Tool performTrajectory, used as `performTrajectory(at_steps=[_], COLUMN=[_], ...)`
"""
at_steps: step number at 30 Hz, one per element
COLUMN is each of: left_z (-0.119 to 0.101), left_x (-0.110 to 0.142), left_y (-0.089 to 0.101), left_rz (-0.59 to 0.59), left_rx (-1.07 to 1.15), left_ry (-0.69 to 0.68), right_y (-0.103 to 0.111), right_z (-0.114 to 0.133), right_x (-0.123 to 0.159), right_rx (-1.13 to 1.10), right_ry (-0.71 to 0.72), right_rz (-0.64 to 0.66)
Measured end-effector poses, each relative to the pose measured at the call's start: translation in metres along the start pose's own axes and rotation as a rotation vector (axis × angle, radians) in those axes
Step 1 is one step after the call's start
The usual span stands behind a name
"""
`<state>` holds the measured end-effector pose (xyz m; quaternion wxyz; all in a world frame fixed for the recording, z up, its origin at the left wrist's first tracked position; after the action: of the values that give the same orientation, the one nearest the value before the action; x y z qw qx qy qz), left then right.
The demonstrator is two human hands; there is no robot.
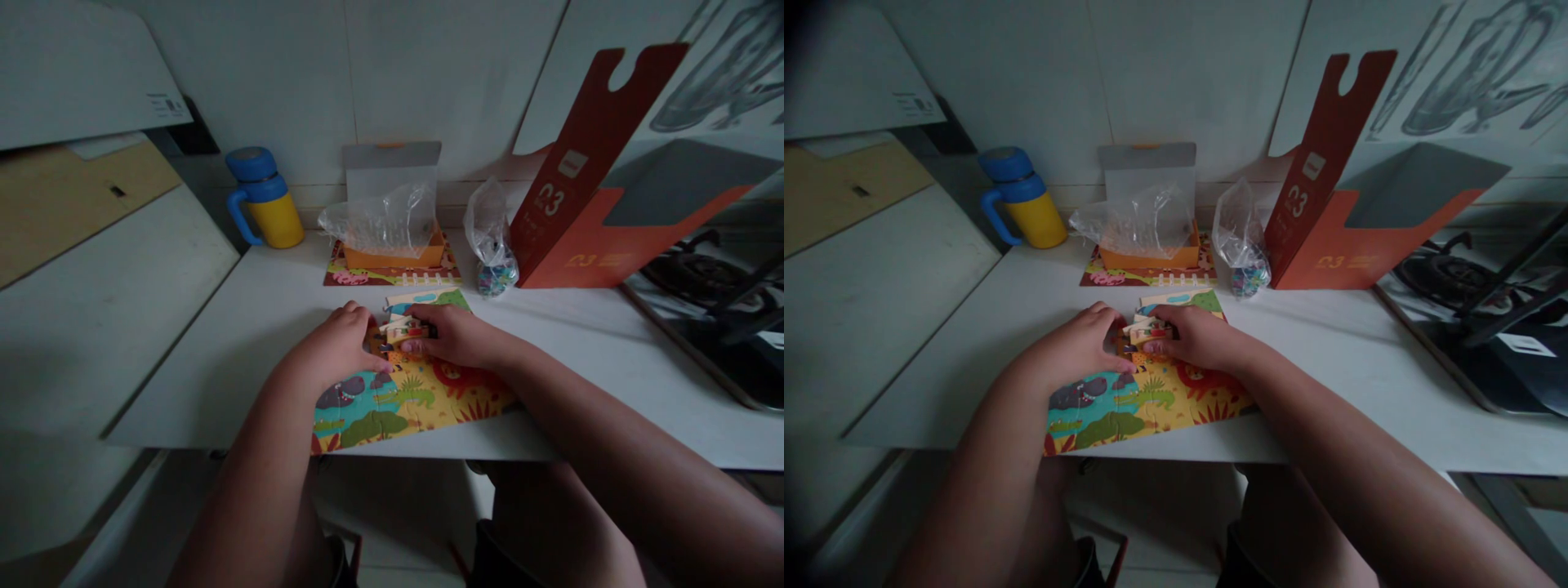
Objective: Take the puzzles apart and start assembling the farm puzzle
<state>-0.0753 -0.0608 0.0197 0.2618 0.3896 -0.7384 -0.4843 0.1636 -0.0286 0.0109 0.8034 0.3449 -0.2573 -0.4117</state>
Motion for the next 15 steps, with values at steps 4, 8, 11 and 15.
performTrajectory(at_steps=[4, 8, 11, 15], left_z=[0.0052, 0.0027, 0.0007, -0.0011], left_x=[0.0032, 0.0057, 0.0058, 0.0041], left_y=[0.0012, 0.0014, 0.0017, 0.002], left_rz=[-0.074, -0.124, -0.132, -0.146], left_rx=[0.079, 0.176, 0.252, 0.391], left_ry=[0.012, -0.01, -0.071, -0.145], right_y=[-0.0036, -0.0061, -0.0078, -0.0087], right_z=[0.0021, 0.0006, -0.0016, -0.0042], right_x=[-0.001, -0.0008, -0.0008, -0.0024], right_rx=[0.026, 0.024, -0.055, -0.158], right_ry=[-0.004, -0.009, -0.001, 0.084], right_rz=[-0.016, -0.057, -0.07, -0.085])
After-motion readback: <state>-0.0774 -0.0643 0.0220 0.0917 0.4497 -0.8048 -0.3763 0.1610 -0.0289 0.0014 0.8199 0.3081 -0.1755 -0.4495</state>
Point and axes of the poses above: each hand's wrist, its own x-axis away from the middle knuckle, its own y-axis out of the back of the hand, z = x × y, the point moved 1 cm from there along -x, towards the middle knuckle, and after that the axes turned 14 degrees about -y, right-handed, at the moved point
